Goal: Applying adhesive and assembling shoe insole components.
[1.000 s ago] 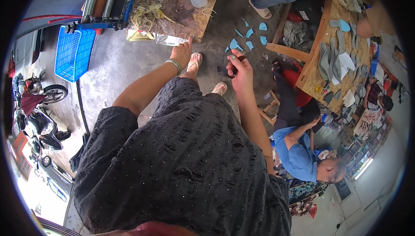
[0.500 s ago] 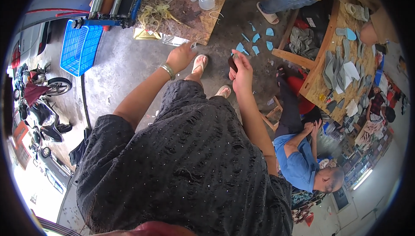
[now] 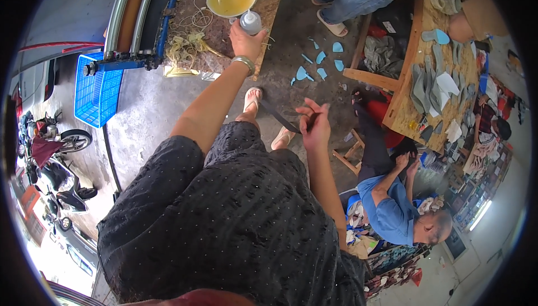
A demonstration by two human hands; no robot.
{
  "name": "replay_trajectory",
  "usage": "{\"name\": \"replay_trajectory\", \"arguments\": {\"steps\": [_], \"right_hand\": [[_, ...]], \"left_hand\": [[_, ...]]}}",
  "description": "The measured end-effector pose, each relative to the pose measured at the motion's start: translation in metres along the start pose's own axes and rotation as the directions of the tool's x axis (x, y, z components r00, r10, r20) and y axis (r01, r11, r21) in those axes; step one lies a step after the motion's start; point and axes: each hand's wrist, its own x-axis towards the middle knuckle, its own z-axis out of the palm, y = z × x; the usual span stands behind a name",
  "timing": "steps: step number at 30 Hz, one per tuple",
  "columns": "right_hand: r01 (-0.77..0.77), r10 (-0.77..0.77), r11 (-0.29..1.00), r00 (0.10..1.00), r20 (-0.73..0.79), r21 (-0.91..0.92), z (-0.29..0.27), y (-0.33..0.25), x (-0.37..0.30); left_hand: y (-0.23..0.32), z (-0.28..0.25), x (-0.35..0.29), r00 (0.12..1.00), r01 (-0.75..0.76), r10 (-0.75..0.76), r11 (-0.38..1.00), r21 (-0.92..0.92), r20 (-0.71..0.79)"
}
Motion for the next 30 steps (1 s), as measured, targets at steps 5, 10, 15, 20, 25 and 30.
{"name": "replay_trajectory", "arguments": {"steps": [5, 10, 15, 20, 25, 30], "right_hand": [[0.054, -0.047, 0.995, 0.995, -0.085, 0.081, -0.026, 0.01, -0.018], [0.064, -0.054, 0.997, 0.975, -0.216, 0.041, -0.029, 0.011, -0.028], [0.148, -0.137, 0.988, 0.967, -0.214, 0.04, -0.037, 0.012, -0.043], [0.297, -0.294, 0.953, 0.954, -0.061, 0.059, -0.068, 0.03, -0.071], [0.334, -0.344, 0.926, 0.938, 0.03, 0.178, -0.092, 0.052, -0.139], [0.43, -0.43, 0.903, 0.903, 0.008, 0.013, -0.162, 0.098, -0.232]], "left_hand": [[0.007, 0.022, 0.007, 0.983, 0.096, -0.088, 0.994, 0.043, -0.163], [0.016, 0.018, -0.005, 0.982, -0.001, 0.006, 1.0, 0.027, -0.188], [0.046, 0.002, -0.057, 0.963, -0.165, 0.245, 0.867, -0.47, 0.115], [0.079, -0.033, -0.142, 0.816, -0.363, 0.526, 0.79, -0.494, 0.241], [0.076, -0.07, -0.246, 0.718, -0.208, 0.516, 0.799, -0.564, 0.467], [0.053, -0.113, -0.35, 0.599, -0.254, 0.554, 0.816, -0.519, 0.579]]}}
